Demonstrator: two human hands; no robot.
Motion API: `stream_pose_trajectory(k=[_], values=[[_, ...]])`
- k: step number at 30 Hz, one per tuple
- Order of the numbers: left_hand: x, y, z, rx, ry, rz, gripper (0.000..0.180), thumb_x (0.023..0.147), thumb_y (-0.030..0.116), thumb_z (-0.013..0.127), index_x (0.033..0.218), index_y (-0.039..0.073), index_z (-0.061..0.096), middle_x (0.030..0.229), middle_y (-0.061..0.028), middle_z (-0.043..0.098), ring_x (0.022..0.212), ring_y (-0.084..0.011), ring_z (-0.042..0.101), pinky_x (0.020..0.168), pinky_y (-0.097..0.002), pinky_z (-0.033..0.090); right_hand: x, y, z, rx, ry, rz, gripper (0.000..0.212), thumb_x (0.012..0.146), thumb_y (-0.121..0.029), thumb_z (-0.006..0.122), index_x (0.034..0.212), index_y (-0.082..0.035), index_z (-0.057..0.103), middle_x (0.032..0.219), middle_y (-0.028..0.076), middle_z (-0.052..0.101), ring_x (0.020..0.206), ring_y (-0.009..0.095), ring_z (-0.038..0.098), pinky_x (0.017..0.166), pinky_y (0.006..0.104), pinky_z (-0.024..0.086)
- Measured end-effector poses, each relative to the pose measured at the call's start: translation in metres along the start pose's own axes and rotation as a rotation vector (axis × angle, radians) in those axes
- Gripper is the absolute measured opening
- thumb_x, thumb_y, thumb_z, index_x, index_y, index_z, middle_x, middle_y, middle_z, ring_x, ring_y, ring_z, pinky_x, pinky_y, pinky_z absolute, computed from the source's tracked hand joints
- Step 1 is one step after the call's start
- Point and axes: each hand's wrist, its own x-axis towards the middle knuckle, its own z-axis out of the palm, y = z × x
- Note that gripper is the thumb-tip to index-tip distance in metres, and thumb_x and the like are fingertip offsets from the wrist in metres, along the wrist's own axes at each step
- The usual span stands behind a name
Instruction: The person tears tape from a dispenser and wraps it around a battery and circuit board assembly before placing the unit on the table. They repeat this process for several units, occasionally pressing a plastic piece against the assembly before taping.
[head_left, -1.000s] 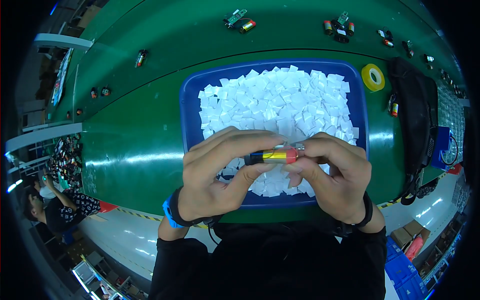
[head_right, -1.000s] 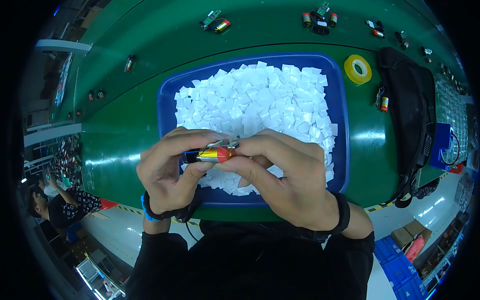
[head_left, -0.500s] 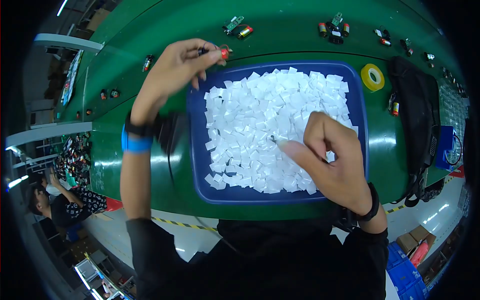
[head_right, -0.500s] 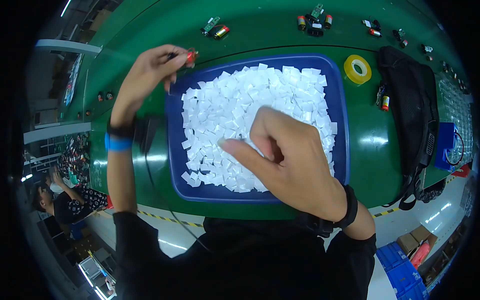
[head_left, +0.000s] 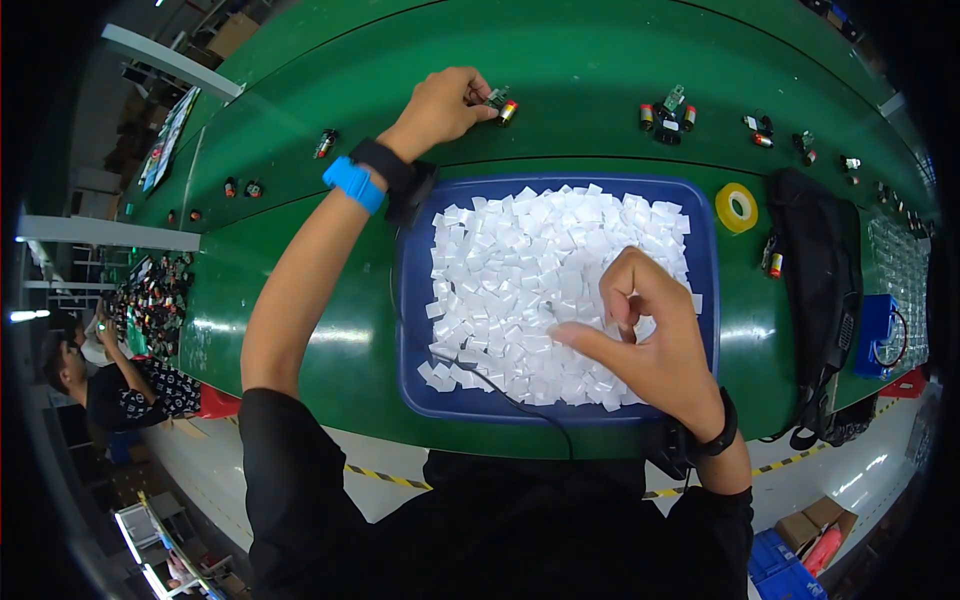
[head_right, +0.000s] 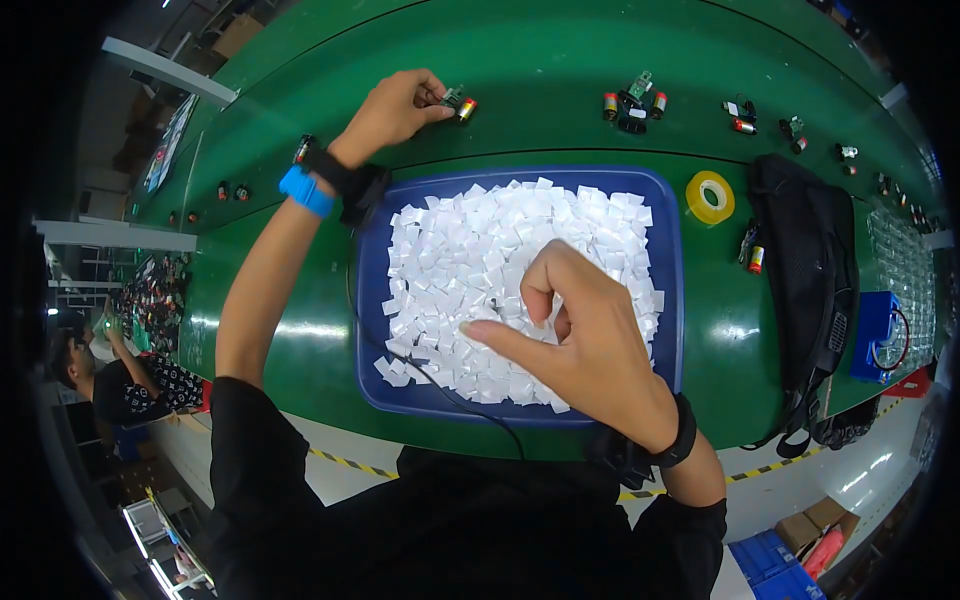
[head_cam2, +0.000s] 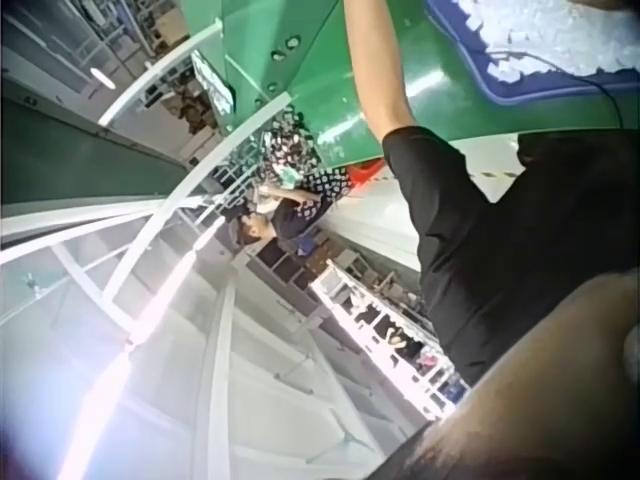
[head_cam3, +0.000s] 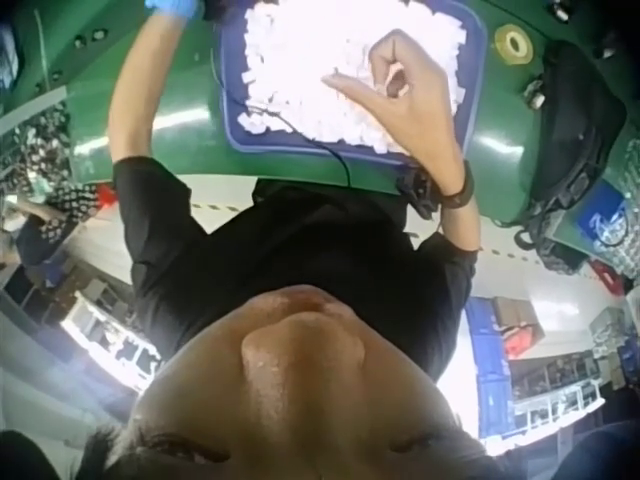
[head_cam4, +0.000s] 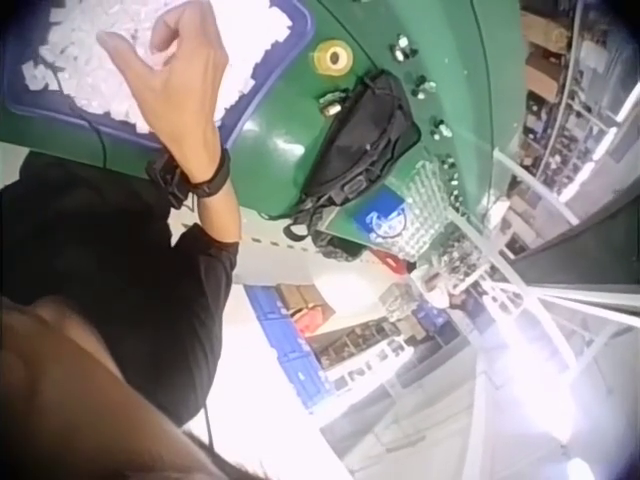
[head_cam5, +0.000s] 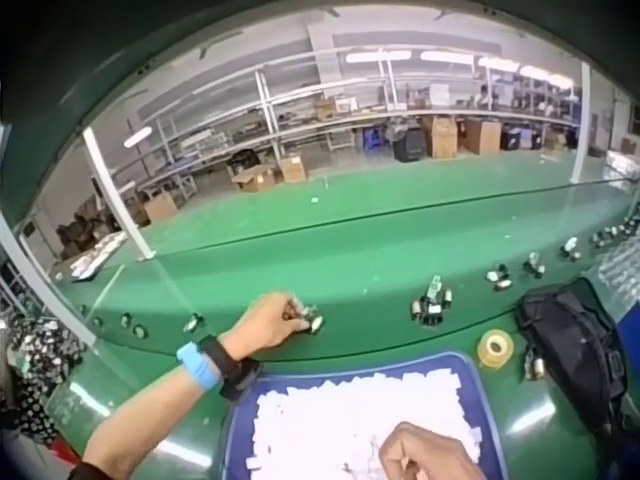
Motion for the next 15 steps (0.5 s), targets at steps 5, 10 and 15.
stream_pose_trajectory(k=[5, 10, 15], values=[[-0.083, 0.071, -0.024, -0.225, 0.141, 0.323, 0.025, 0.078, 0.004, 0.077, 0.094, 0.0, 0.058, 0.094, -0.0118, 0.07, 0.085, -0.0218, 0.069, 0.073, -0.032, 0.056, 0.009, -0.003, 0.004, -0.016, 0.285, -0.051, 0.024, 0.078, -0.011, 0.081, 0.084, -0.005, 0.059, 0.077, 0.003, 0.058, 0.061, 0.014, 0.055, 0.046, 0.0241, 0.038], [-0.159, 0.119, -0.026, -0.196, 0.166, 0.463, 0.022, 0.07, -0.006, 0.077, 0.082, 0.003, 0.06, 0.101, -0.0111, 0.069, 0.091, -0.0254, 0.067, 0.072, -0.0343, 0.054, 0.005, -0.002, -0.003, -0.378, 0.284, -0.414, 0.028, 0.07, -0.004, 0.082, 0.095, -0.004, 0.069, 0.087, 0.007, 0.066, 0.07, 0.019, 0.062, 0.052, 0.0256, 0.047], [-0.2, 0.127, -0.014, -0.227, 0.245, 0.53, 0.022, 0.067, -0.008, 0.076, 0.078, 0.007, 0.063, 0.102, -0.0094, 0.068, 0.092, -0.027, 0.066, 0.072, -0.0337, 0.053, -0.001, -0.009, -0.006, -0.422, 0.164, -0.49, 0.022, 0.066, 0.0, 0.081, 0.086, -0.002, 0.071, 0.085, 0.01, 0.067, 0.069, 0.022, 0.064, 0.055, 0.0269, 0.051]])
